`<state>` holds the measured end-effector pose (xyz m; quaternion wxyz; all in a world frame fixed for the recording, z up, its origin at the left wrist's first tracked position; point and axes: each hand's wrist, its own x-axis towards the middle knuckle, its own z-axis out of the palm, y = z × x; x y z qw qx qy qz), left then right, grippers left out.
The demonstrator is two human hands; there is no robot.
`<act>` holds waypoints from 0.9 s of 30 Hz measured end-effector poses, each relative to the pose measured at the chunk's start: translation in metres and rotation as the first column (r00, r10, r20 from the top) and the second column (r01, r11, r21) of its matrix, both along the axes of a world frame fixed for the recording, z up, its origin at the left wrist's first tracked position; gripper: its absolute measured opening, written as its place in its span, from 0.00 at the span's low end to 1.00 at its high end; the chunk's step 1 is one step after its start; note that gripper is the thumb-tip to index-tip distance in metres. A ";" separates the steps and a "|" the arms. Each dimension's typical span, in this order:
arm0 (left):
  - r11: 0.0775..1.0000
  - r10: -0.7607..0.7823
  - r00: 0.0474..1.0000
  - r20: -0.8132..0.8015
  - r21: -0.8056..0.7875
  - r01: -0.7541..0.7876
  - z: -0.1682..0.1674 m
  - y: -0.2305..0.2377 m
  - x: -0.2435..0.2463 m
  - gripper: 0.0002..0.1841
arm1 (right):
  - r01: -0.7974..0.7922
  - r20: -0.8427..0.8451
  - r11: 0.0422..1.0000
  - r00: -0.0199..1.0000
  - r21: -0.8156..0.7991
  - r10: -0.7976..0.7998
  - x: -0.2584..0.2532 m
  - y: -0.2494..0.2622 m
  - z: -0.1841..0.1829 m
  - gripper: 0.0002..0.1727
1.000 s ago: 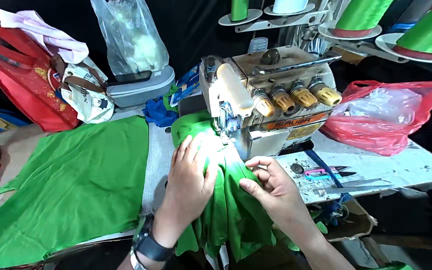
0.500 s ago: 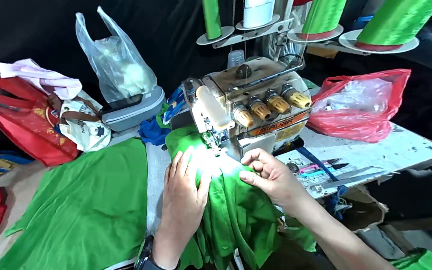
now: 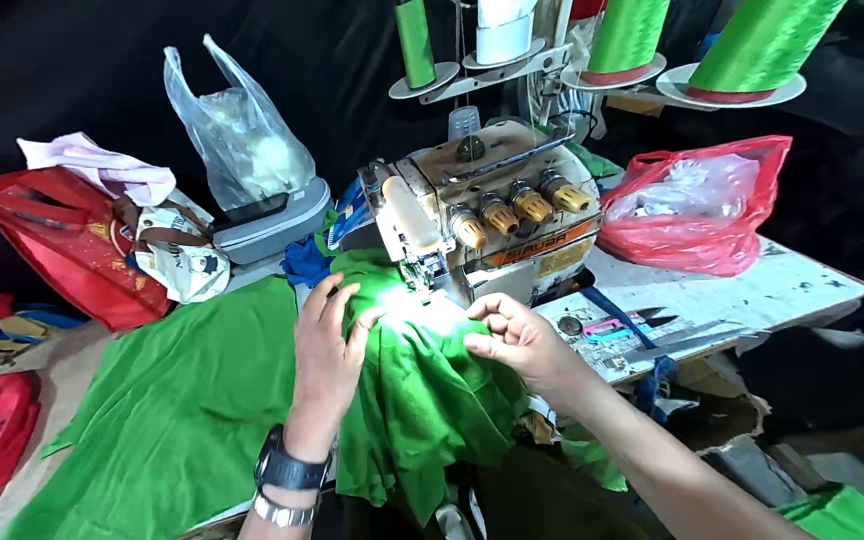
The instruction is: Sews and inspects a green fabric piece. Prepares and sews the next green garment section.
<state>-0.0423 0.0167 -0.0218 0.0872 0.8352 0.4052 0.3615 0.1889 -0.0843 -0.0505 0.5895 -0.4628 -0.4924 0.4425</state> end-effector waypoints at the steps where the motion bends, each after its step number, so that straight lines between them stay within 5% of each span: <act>1: 0.996 0.044 0.999 0.013 -0.083 -0.043 -0.004 -0.014 -0.005 0.35 | -0.001 0.008 1.000 1.000 -0.008 0.001 0.004 -0.002 0.001 0.15; 3: 0.948 0.075 0.994 0.084 -0.315 -0.045 -0.022 -0.045 -0.020 0.52 | -0.020 0.040 1.000 0.999 -0.011 0.020 0.011 -0.005 0.003 0.15; 5: 0.917 0.085 0.988 0.127 -0.397 -0.028 -0.050 -0.068 -0.036 0.54 | -0.080 0.077 0.997 0.994 -0.023 0.081 0.018 -0.009 0.001 0.18; 7: 0.924 0.041 0.971 0.236 -0.379 0.053 -0.061 -0.075 -0.052 0.39 | -0.142 0.082 0.989 0.986 -0.052 0.146 0.021 -0.012 -0.001 0.21; 10: 0.856 -0.132 0.937 0.323 -0.439 0.272 -0.029 -0.050 -0.085 0.12 | -0.241 -0.069 0.961 0.970 -0.135 0.233 0.016 -0.018 0.002 0.24; 14: 0.906 -0.239 0.942 -0.237 -0.404 0.129 0.047 0.020 -0.094 0.01 | -0.279 -0.296 0.924 0.935 -0.263 0.198 -0.015 -0.021 0.006 0.27; 16: 0.990 0.023 0.899 -0.436 -0.119 -0.082 0.065 0.037 -0.069 0.08 | -0.244 -0.368 0.926 0.921 -0.289 0.128 -0.033 -0.021 0.007 0.25; 19: 0.959 0.217 0.920 -0.327 0.247 -0.139 0.070 0.028 -0.029 0.14 | -0.198 -0.385 0.946 0.919 -0.258 0.087 -0.047 -0.021 0.004 0.18; 23: 0.984 0.037 0.985 -0.166 0.176 -0.007 0.027 -0.031 0.002 0.19 | -0.205 -0.381 0.937 0.920 -0.283 0.087 -0.040 -0.020 -0.003 0.14; 27: 1.000 -0.026 0.992 -0.120 -0.012 0.025 -0.019 -0.042 0.010 0.38 | -0.060 -0.277 0.975 0.961 -0.216 -0.002 -0.040 -0.016 -0.010 0.02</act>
